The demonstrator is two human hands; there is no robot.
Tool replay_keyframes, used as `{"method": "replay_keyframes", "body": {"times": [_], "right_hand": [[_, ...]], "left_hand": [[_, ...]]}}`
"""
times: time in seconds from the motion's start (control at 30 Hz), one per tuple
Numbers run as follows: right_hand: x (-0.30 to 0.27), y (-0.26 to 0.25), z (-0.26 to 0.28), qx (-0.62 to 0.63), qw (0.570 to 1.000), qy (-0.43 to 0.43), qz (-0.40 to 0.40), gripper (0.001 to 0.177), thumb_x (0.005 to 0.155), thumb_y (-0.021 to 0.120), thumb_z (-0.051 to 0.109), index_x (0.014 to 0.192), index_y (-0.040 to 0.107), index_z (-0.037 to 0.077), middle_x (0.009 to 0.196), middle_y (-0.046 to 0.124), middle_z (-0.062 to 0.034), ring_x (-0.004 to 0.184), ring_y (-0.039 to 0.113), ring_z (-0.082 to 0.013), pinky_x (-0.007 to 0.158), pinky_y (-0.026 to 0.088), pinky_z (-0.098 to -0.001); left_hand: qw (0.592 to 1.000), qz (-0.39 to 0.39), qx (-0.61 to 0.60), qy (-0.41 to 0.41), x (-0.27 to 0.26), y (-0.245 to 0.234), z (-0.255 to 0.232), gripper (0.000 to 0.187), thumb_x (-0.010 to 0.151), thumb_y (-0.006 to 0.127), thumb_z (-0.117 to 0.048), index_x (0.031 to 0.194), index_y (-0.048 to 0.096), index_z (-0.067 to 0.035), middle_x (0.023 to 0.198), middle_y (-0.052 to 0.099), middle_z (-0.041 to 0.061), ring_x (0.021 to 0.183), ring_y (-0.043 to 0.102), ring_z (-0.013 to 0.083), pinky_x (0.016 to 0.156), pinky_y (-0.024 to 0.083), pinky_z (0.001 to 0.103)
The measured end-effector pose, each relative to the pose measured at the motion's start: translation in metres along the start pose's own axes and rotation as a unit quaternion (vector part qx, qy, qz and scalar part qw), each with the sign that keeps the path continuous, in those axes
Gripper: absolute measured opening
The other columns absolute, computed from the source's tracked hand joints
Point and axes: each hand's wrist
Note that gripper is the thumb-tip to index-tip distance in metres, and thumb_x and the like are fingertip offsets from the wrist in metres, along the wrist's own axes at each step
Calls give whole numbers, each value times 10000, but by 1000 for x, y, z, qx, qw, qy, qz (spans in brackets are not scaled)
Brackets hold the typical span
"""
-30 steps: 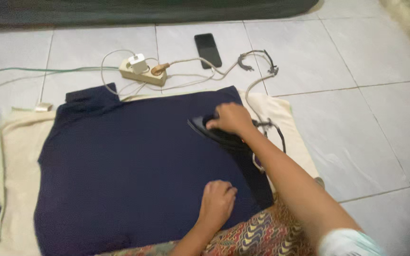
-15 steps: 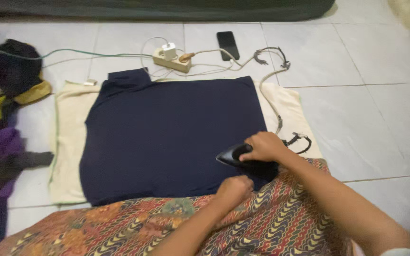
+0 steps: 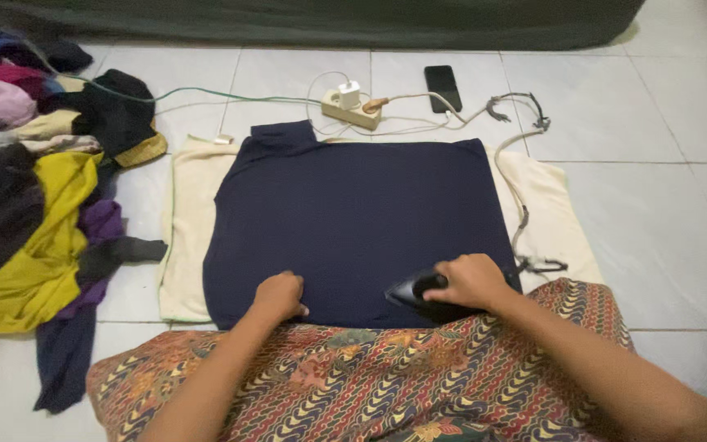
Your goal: The person irons a dark blue t-shirt laid flat on a cloth on the floor, using a handheld iron. They smooth the fabric, iron both sides, and fold the shirt neatly at the end.
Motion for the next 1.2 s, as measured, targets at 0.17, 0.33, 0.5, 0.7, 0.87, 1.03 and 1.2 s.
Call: {"method": "replay_keyframes", "body": {"times": [0.17, 0.33, 0.5, 0.7, 0.87, 1.03, 1.2], "right_hand": [[19, 7, 35, -11, 995, -102, 10, 633, 729, 737, 726, 923, 765, 124, 706, 719, -150, 705, 715, -369, 627, 555, -484], [20, 17, -5, 14, 987, -156, -29, 611, 773, 703, 712, 897, 674, 114, 691, 703, -116, 704, 706, -365, 610, 537, -491], [8, 9, -109, -11, 989, 61, -134, 592, 800, 686, 644, 1093, 625, 133, 828, 734, -127, 796, 715, -371, 662, 537, -498], [-3, -35, -217, -16, 938, 326, -113, 455, 831, 715, 558, 1122, 723, 208, 1031, 755, -80, 1028, 679, -310, 843, 482, -511], [-18, -7, -271, 231, 812, 426, -326, 351, 855, 773, 368, 1093, 721, 115, 1007, 747, -158, 951, 696, -350, 834, 519, -462], [-6, 58, -272, 373, 640, 459, -491, 266, 932, 750, 296, 1034, 689, 58, 934, 726, -140, 878, 681, -306, 826, 512, -426], [-8, 94, -262, 410, 575, 451, -546, 276, 958, 700, 279, 1119, 642, 62, 994, 713, -136, 909, 662, -293, 835, 501, -420]], "left_hand": [[996, 78, -31, -6, 8, 9, 29, 534, 770, 762, -594, 957, 770, -94, 997, 771, 169, 998, 732, 347, 895, 567, 458], [990, 140, 1, 5, 26, 8, 27, 573, 828, 733, -627, 1009, 780, -85, 1067, 737, 171, 1072, 700, 349, 961, 548, 447], [999, 37, -11, -28, 31, -23, -26, 429, 862, 735, -481, 1075, 755, -109, 1178, 709, 162, 1159, 664, 354, 993, 544, 481], [996, -53, -44, 58, 49, -27, -127, 375, 840, 776, -362, 1138, 727, -141, 1380, 564, 160, 1293, 561, 359, 1050, 514, 467], [981, -79, -58, 167, 73, -2, -199, 527, 786, 837, -332, 1241, 670, -124, 1503, 408, 248, 1372, 430, 417, 1115, 405, 490], [965, -30, -40, 259, 86, 0, -292, 658, 813, 819, -264, 1403, 556, -139, 1646, 189, 204, 1500, 244, 379, 1177, 275, 564], [945, -55, -94, 309, 114, 10, -370, 681, 836, 791, -242, 1449, 518, -128, 1652, 230, 209, 1500, 280, 393, 1160, 292, 616]]}}
Point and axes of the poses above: each hand's wrist, its own x-axis towards the middle knuckle, its own y-axis out of the palm, z = x × y
